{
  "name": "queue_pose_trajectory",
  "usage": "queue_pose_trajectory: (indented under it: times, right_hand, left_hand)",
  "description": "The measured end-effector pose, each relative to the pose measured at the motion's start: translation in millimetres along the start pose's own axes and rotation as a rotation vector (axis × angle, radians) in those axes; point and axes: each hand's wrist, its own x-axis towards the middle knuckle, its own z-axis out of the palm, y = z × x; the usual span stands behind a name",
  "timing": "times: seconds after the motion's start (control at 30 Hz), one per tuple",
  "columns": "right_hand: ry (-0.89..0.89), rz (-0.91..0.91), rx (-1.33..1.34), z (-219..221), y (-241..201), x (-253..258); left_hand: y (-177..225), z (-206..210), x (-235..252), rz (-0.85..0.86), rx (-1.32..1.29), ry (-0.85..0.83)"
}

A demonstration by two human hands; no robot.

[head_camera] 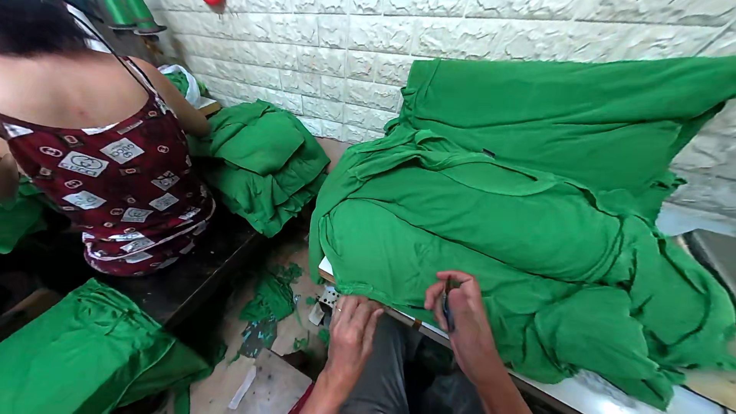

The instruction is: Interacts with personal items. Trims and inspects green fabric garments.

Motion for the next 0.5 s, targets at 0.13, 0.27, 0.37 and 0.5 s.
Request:
queue_pose_trajectory:
  times: [0.13, 0.27, 0.37, 0.5]
  right_hand:
    - [-0.046, -0.176, -0.539, 5, 1, -15]
    - [0.022, -0.273, -0.654, 6, 5, -23]
    - [0.085, -0.218, -0.421, 8, -7, -22]
    - [0.047, -0.168, -0.256, 12, -11, -18]
  left_hand:
    - [3, -4, -3, -0.082, -0.093, -0.023]
    - [8, -3, 0, -0.065, -0.097, 0.030]
    - [14, -2, 8, -0.041, -0.141, 0.077]
    - [18, 6, 29, 0.020, -0.086, -0.070]
